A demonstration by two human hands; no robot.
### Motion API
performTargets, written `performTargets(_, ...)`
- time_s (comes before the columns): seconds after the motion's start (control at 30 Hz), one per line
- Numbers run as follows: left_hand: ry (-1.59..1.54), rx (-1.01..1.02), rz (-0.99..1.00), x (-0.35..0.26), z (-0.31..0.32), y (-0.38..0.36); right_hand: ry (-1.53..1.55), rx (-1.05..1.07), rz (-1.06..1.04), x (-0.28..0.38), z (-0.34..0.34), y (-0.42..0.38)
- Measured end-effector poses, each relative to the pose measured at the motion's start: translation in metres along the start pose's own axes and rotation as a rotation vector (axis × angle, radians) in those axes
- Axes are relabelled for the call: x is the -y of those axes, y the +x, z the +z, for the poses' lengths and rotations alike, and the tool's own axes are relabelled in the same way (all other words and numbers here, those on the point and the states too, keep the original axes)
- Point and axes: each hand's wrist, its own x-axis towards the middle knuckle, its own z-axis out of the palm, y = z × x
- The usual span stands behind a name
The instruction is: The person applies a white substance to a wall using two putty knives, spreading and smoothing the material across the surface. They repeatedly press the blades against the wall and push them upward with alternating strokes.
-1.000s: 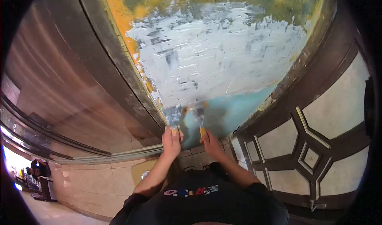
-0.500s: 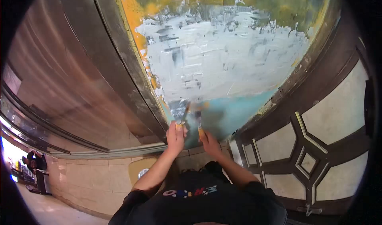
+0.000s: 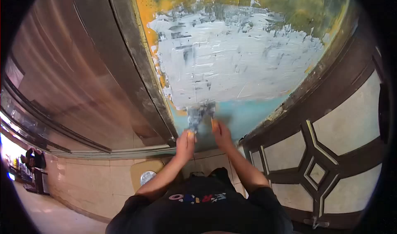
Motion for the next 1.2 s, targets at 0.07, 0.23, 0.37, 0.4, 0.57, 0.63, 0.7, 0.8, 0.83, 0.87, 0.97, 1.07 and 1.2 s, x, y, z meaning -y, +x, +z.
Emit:
performTargets(0.07, -0.026, -0.007, 0.036, -0.047, -0.011, 0.042, 0.336, 0.025, 0.199, 0.002, 0.007, -0.047)
performTargets(0.23, -0.215, -0.046, -0.063, -0.003, 0.022, 0.06, 0.435, -0.222, 0.029, 0.067, -0.047, 0.008)
performTargets(0.37, -0.107, -0.014, -0.196, 0.058, 0.033, -0.034, 0.237, -0.158, -0.144, 0.124, -0.07, 0.06)
performTargets(0.4, -0.111, -0.008, -0.194, 0.056, 0.03, -0.039, 0.224, -0.107, -0.09, 0.108, -0.058, 0.056)
performTargets(0.57, -0.106, -0.051, 0.066, -0.018, 0.001, 0.016, 0.321, 0.007, 0.202, 0.016, -0.008, -0.061)
performTargets(0.63, -0.041, 0.003, 0.056, -0.055, -0.009, 0.054, 0.364, 0.025, 0.246, 0.001, -0.018, -0.071)
performTargets(0.7, -0.229, 0.017, -0.031, -0.06, 0.011, 0.071, 0.471, -0.028, 0.2, 0.015, -0.047, -0.043)
performTargets(0.8, -0.285, 0.057, -0.119, 0.008, 0.047, 0.037, 0.542, -0.186, 0.037, 0.101, -0.105, 0.032)
performTargets(0.83, -0.149, 0.083, -0.106, 0.033, 0.058, 0.018, 0.55, -0.188, -0.031, 0.111, -0.114, 0.047)
performTargets(0.87, -0.231, 0.088, -0.182, 0.038, 0.062, -0.005, 0.546, -0.194, -0.041, 0.107, -0.111, 0.054)
performTargets(0.97, -0.313, 0.075, -0.349, 0.042, 0.062, -0.054, 0.326, -0.101, -0.03, 0.053, -0.076, 0.052)
performTargets(1.07, -0.247, 0.034, -0.165, -0.005, 0.05, -0.025, 0.327, 0.085, 0.134, -0.005, -0.046, -0.032)
performTargets(1.2, -0.209, 0.022, 0.064, -0.083, 0.043, 0.052, 0.398, 0.151, 0.292, -0.022, -0.065, -0.101)
